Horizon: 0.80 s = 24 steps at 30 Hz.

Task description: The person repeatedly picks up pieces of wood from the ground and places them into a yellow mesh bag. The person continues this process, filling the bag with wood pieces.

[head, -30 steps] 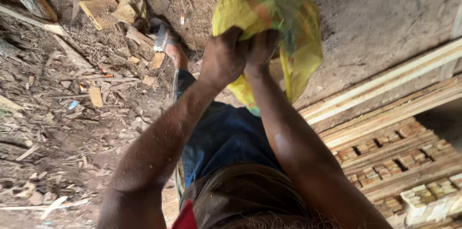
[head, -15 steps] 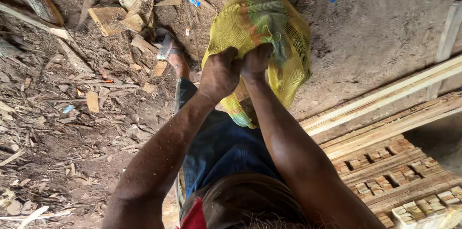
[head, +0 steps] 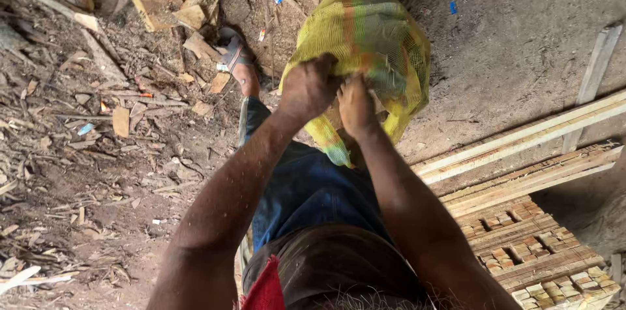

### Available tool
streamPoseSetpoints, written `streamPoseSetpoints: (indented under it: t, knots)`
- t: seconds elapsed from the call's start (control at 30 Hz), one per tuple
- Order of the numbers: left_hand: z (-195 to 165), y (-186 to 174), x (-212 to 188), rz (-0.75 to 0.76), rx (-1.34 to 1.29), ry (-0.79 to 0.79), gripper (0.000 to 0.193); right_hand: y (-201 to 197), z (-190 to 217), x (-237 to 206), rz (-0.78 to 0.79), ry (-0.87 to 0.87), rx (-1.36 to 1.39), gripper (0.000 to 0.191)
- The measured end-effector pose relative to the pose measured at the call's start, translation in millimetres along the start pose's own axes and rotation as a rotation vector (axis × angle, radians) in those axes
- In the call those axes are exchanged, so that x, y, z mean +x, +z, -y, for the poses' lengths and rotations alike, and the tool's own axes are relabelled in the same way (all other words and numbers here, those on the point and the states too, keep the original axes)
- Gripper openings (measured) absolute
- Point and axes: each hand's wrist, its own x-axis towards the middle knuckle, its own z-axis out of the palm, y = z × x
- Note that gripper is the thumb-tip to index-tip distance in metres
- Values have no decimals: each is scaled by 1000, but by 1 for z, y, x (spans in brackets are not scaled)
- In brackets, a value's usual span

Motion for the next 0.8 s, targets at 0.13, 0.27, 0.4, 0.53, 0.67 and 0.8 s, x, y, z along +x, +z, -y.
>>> streamPoseSetpoints:
  t: [0.13, 0.27, 0.4, 0.53, 0.67, 0.8]
  knots:
    - [2, -20, -6, 17, 35, -16, 54, -2, 24, -10, 168, -37, -70, 106]
    - [4, -31, -23, 71, 158, 39, 82, -8, 30, -22, 128, -69, -119, 110]
    - [17, -25, -59, 38, 104, 57, 102, -26, 23, -24, 72, -107, -127, 104]
    - [59, -19, -115, -206, 19, 75, 99, -56, 18, -45, 226, -95, -180, 91]
    - [121, -33, -172, -257, -78, -150, 90, -106, 13, -107, 193, 26, -264, 86]
    - [176, -56, -213, -64, -83, -560, 80, -170, 15, -174, 60, -11, -448, 70]
